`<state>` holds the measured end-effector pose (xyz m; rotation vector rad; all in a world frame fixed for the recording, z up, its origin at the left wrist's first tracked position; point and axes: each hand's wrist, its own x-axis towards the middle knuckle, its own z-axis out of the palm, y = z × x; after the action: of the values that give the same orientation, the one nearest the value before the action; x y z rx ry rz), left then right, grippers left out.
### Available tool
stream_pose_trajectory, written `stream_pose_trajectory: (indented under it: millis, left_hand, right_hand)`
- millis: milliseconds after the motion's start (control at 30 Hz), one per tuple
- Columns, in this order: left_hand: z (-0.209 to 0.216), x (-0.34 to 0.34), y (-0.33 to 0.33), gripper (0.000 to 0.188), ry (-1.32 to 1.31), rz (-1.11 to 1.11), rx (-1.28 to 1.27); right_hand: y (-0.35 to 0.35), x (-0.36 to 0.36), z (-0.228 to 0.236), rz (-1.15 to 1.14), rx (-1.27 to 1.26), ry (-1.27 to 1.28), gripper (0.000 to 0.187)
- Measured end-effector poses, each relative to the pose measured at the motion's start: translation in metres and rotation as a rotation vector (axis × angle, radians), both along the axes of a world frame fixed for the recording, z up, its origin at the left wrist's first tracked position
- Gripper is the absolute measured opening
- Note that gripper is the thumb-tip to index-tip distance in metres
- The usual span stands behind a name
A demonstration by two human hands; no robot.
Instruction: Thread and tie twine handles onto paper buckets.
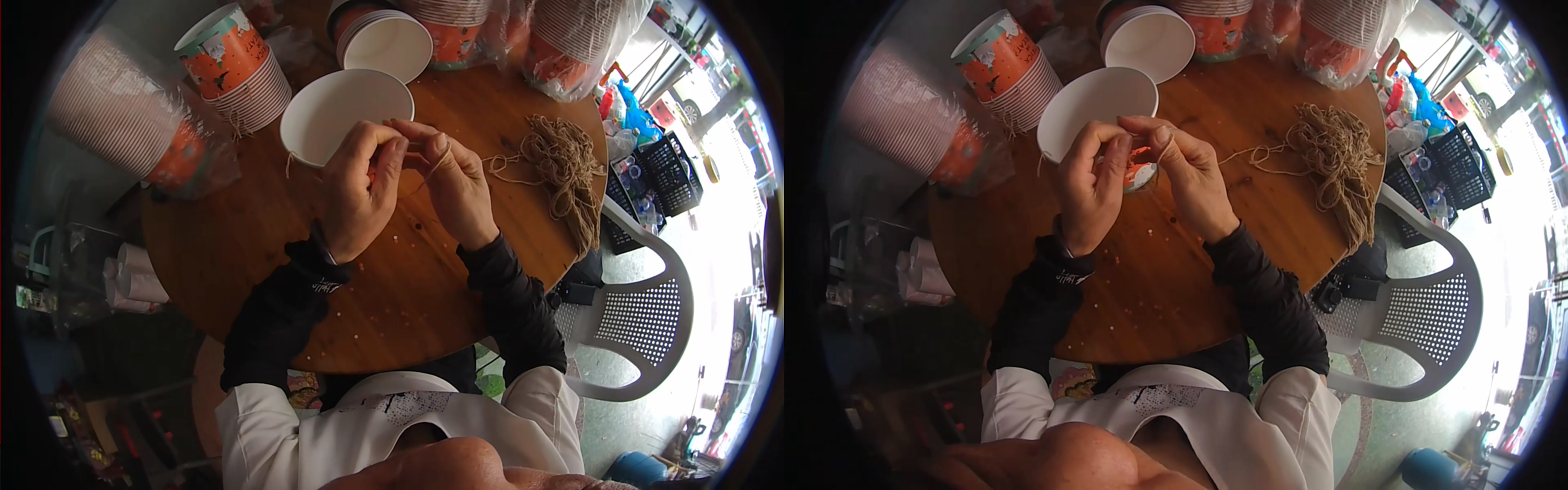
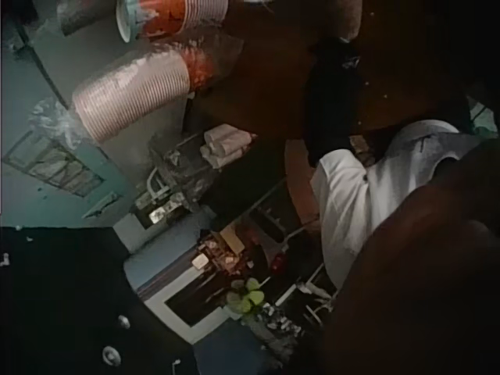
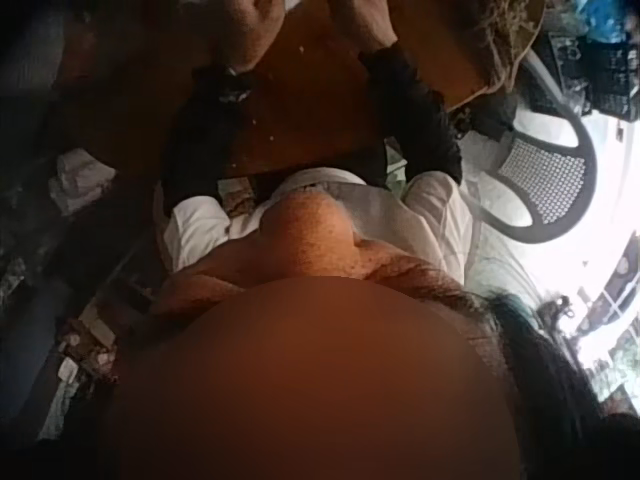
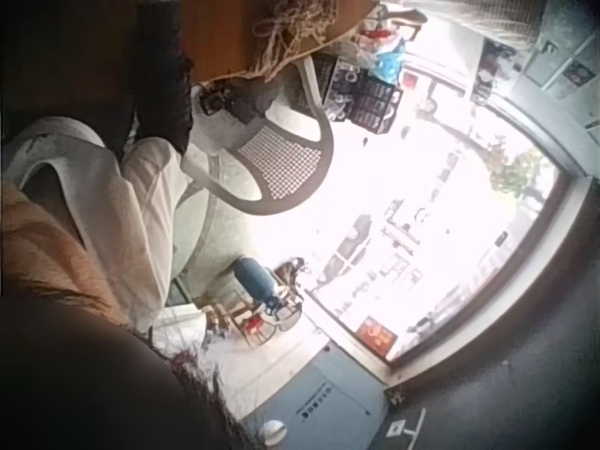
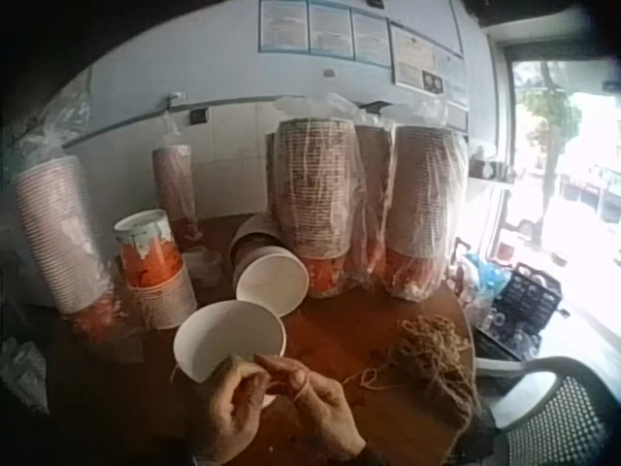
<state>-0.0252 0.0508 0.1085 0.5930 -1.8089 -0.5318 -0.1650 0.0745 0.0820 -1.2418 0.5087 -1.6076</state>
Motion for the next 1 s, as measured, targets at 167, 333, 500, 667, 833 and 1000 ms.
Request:
stream_pose_trajectory:
  millis: [167,333,500,667,833,1000]
  left_hand:
    - [0.009,0.006,-0.009,0.006,-0.049,0.022,-0.075]
    - [0.006,0.006,-0.017,0.007,-0.108,0.018,-0.113]
    - [0.007,0.003,-0.015,0.010,-0.112,-0.011,-0.100]
    - [0.007,0.005,-0.016,0.011,-0.151,0.009,-0.118]
    - [0.007,0.003,-0.014,0.011,-0.158,0.006,-0.133]
    - [0.006,0.004,-0.012,0.008,-0.156,0.009,-0.079]
  right_hand:
    - [-0.002,-0.025,0.007,-0.177,0.112,0.321,0.029]
    - [0.002,-0.031,0.023,-0.071,0.297,0.027,0.026]
    - [0.005,-0.023,0.017,0.002,0.282,0.118,0.022]
    - [0.000,-0.028,0.009,-0.060,0.257,0.103,0.016]
    - [0.003,-0.024,0.013,-0.194,0.204,0.172,0.010]
    - [0.003,-0.028,0.013,-0.214,0.219,0.195,0.008]
